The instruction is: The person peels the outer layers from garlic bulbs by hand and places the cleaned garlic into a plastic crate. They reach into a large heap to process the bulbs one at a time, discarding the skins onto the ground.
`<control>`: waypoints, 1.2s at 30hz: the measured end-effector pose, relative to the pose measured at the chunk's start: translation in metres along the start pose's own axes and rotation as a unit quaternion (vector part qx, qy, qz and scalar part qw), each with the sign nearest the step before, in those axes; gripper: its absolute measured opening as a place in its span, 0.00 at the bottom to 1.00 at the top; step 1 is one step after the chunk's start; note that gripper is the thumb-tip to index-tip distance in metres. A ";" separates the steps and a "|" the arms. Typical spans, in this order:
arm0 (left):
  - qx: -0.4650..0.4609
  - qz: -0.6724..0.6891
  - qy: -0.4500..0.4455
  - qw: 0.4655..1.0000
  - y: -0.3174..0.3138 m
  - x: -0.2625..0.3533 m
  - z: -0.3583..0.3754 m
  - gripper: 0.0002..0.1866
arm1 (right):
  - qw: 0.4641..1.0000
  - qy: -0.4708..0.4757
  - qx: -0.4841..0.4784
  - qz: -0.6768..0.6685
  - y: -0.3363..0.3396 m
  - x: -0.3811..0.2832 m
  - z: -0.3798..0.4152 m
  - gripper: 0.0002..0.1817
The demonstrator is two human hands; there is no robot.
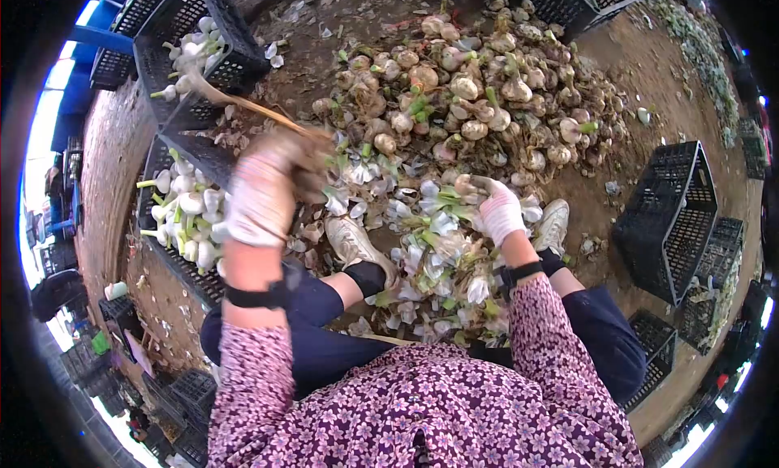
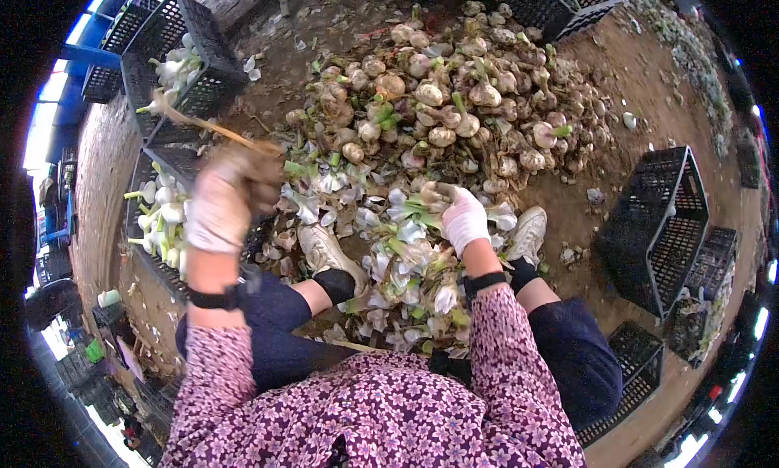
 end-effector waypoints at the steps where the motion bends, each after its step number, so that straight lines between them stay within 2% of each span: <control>1: -0.062 -0.054 -0.024 0.996 -0.020 -0.033 -0.001 0.11 | 1.000 0.002 0.002 0.001 -0.006 -0.021 0.016 0.16; 2: -0.047 -0.142 0.040 0.988 -0.045 -0.054 0.003 0.15 | 0.980 0.091 -0.039 0.170 -0.014 -0.048 0.029 0.18; 3: -0.115 -0.204 -0.011 0.972 -0.064 -0.092 -0.004 0.25 | 0.923 0.176 -0.080 0.333 -0.027 -0.075 0.043 0.20; 4: -0.227 0.004 0.049 0.973 -0.088 -0.103 0.015 0.35 | 0.922 0.179 -0.083 0.333 -0.041 -0.102 0.057 0.20; 5: -0.208 0.009 0.054 0.977 -0.105 -0.111 0.024 0.41 | 0.952 0.141 -0.100 0.254 -0.058 -0.126 0.072 0.22; 6: -0.206 -0.062 0.021 0.976 -0.117 -0.109 0.032 0.42 | 0.973 0.101 -0.116 0.171 -0.071 -0.142 0.084 0.25; 7: -0.204 -0.132 -0.027 0.970 -0.121 -0.123 0.028 0.42 | 0.973 0.106 -0.117 0.171 -0.078 -0.151 0.093 0.25; 9: -0.188 0.046 -0.018 0.981 -0.124 -0.118 0.047 0.40 | 0.964 0.171 -0.102 0.174 -0.087 -0.177 0.108 0.28; 10: -0.189 0.045 -0.025 0.981 -0.124 -0.114 0.055 0.40 | 0.992 0.093 -0.086 0.028 -0.091 -0.190 0.116 0.29; 11: -0.194 0.078 -0.024 0.978 -0.123 -0.105 0.065 0.38 | 0.991 0.100 -0.087 0.028 -0.092 -0.198 0.124 0.29; 13: -0.197 0.109 -0.030 0.974 -0.121 -0.101 0.078 0.37 | 0.996 -0.003 -0.049 -0.070 -0.090 -0.195 0.140 0.27; 15: -0.125 0.012 -0.130 0.984 -0.121 -0.100 0.087 0.35 | 0.994 -0.002 -0.083 -0.072 -0.095 -0.190 0.153 0.25; 16: -0.085 -0.083 -0.231 0.966 -0.121 -0.095 0.094 0.36 | 0.996 0.039 -0.072 -0.040 -0.096 -0.195 0.156 0.25; 17: -0.087 -0.084 -0.234 0.965 -0.121 -0.092 0.099 0.36 | 0.995 0.079 -0.060 -0.008 -0.101 -0.199 0.160 0.25; 18: -0.060 -0.164 -0.302 0.937 -0.121 -0.082 0.108 0.36 | 0.993 0.068 -0.038 -0.092 -0.110 -0.201 0.165 0.24; 19: -0.030 -0.240 -0.367 0.898 -0.123 -0.075 0.117 0.35 | 0.992 0.073 -0.038 -0.094 -0.108 -0.202 0.168 0.24; 21: -0.038 -0.216 -0.359 0.907 -0.123 -0.070 0.123 0.34 | 0.995 0.023 -0.047 -0.081 -0.104 -0.196 0.173 0.22; 24: -0.019 -0.229 -0.418 0.879 -0.120 -0.063 0.139 0.33 | 0.991 0.015 -0.086 -0.103 -0.107 -0.209 0.183 0.19; 26: -0.062 -0.159 -0.341 0.924 -0.120 -0.071 0.133 0.32 | 0.990 0.014 -0.090 -0.107 -0.106 -0.215 0.188 0.17; 27: -0.061 -0.160 -0.343 0.923 -0.121 -0.067 0.138 0.32 | 0.989 0.012 -0.093 -0.110 -0.106 -0.217 0.190 0.16; 29: -0.137 0.007 -0.172 0.976 -0.124 -0.069 0.144 0.32 | 0.989 0.030 -0.095 -0.111 -0.104 -0.216 0.194 0.15; 33: -0.148 0.039 -0.134 0.979 -0.122 -0.066 0.157 0.30 | 0.989 0.071 -0.092 -0.091 -0.098 -0.209 0.193 0.14; 35: -0.212 0.076 -0.084 0.971 -0.124 -0.063 0.164 0.28 | 0.991 0.095 -0.072 -0.053 -0.099 -0.204 0.196 0.15; 36: -0.223 0.102 0.011 0.969 -0.123 -0.068 0.164 0.27 | 0.992 0.117 -0.052 -0.014 -0.098 -0.204 0.197 0.16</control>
Point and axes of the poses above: each hand's wrist, its own z-axis away from the middle knuckle, its own y-axis out of the back of the hand, x = y × z, the point moved 5 cm from there along -z, towards the middle knuckle, and after that the axes turned 10 degrees about y, right-handed, at the moved point
